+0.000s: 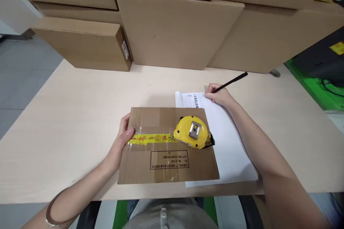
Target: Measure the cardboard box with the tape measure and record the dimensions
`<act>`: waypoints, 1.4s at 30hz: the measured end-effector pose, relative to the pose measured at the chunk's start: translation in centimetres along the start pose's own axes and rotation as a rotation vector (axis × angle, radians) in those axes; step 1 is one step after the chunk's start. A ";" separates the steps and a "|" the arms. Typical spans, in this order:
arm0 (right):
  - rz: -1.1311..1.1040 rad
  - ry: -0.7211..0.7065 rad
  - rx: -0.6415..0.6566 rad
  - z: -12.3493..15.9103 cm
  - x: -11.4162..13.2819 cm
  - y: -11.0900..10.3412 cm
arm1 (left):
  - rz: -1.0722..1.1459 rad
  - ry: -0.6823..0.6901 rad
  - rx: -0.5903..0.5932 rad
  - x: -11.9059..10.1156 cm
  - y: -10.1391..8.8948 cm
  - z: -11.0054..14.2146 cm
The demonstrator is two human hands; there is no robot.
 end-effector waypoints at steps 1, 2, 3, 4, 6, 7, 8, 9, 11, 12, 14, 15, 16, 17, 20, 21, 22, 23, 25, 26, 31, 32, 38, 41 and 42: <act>0.015 0.004 0.007 0.0 0.1 0.0 | 0.001 0.007 0.003 0.0 0.0 0.0; 0.032 0.010 0.014 0.1 0.3 0.0 | 0.001 0.014 0.007 0.1 -0.1 -0.1; 0.053 0.017 0.021 0.3 0.5 0.1 | -0.001 0.020 0.013 0.2 -0.2 -0.1; 0.078 0.028 0.031 0.5 0.8 0.0 | -0.004 0.024 0.019 0.2 -0.3 -0.2; 0.142 0.056 0.064 1.3 1.5 0.0 | -0.009 0.028 0.035 0.3 -0.4 -0.3; 0.184 0.075 0.090 1.8 1.9 0.0 | -0.011 0.026 0.044 0.3 -0.4 -0.3; 0.234 0.096 0.120 2.3 2.3 0.0 | -0.012 0.021 0.054 0.4 -0.4 -0.3; 0.290 0.119 0.149 3.0 2.6 0.1 | -0.010 0.021 0.062 0.4 -0.4 -0.3; 0.414 0.156 0.185 4.2 3.3 0.2 | -0.020 0.056 0.068 0.3 -0.5 -0.4; 0.475 0.168 0.186 4.7 3.6 0.4 | -0.040 0.092 0.067 0.3 -0.6 -0.5; 0.585 0.177 0.154 5.7 4.2 0.7 | -0.123 0.199 0.066 0.1 -0.9 -0.8; 0.632 0.180 0.128 6.1 4.6 0.8 | -0.184 0.257 0.076 0.0 -1.2 -0.9; 0.673 0.182 0.098 6.5 5.1 0.9 | -0.248 0.308 0.097 -0.2 -1.4 -1.0; 0.711 0.187 0.069 7.0 5.8 1.0 | -0.303 0.347 0.127 -0.3 -1.7 -1.2; 0.754 0.119 -0.091 8.9 8.8 1.1 | -0.320 0.367 0.233 -0.4 -2.2 -1.7; 0.725 0.040 -0.142 9.7 10.0 1.2 | -0.263 0.346 0.260 -0.3 -2.3 -1.8; 0.684 -0.069 -0.170 10.6 11.3 1.4 | -0.192 0.322 0.279 -0.1 -2.3 -2.0; 0.645 -0.192 -0.170 11.5 12.5 1.7 | -0.123 0.301 0.299 0.0 -2.3 -2.2; 0.601 -0.408 -0.098 13.3 14.4 2.7 | -0.030 0.290 0.336 0.4 -2.3 -2.5; 0.592 -0.481 -0.050 14.0 15.1 3.2 | -0.014 0.299 0.355 0.6 -2.2 -2.7; 0.241 -0.519 0.164 16.0 16.3 5.6 | -0.013 0.364 0.397 1.0 -2.5 -3.4; 0.159 -0.486 0.193 16.0 16.6 6.2 | -0.017 0.377 0.401 1.1 -2.6 -3.5; 0.031 -0.545 0.366 12.9 21.5 10.4 | 0.080 0.346 0.419 1.3 -2.7 -4.1; 0.076 -0.609 0.483 11.5 23.6 12.1 | 0.161 0.272 0.444 1.7 -2.8 -4.4; 0.088 -0.619 0.510 11.2 24.0 12.3 | 0.171 0.267 0.454 1.8 -2.9 -4.6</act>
Point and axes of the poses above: each hand's wrist, its own z-axis away from the middle knuckle, its own y-axis out of the palm, x = y × z, the point moved 1 cm from there along -z, towards the middle knuckle, and after that the axes turned 1 degree about -z, right-handed, at the moved point
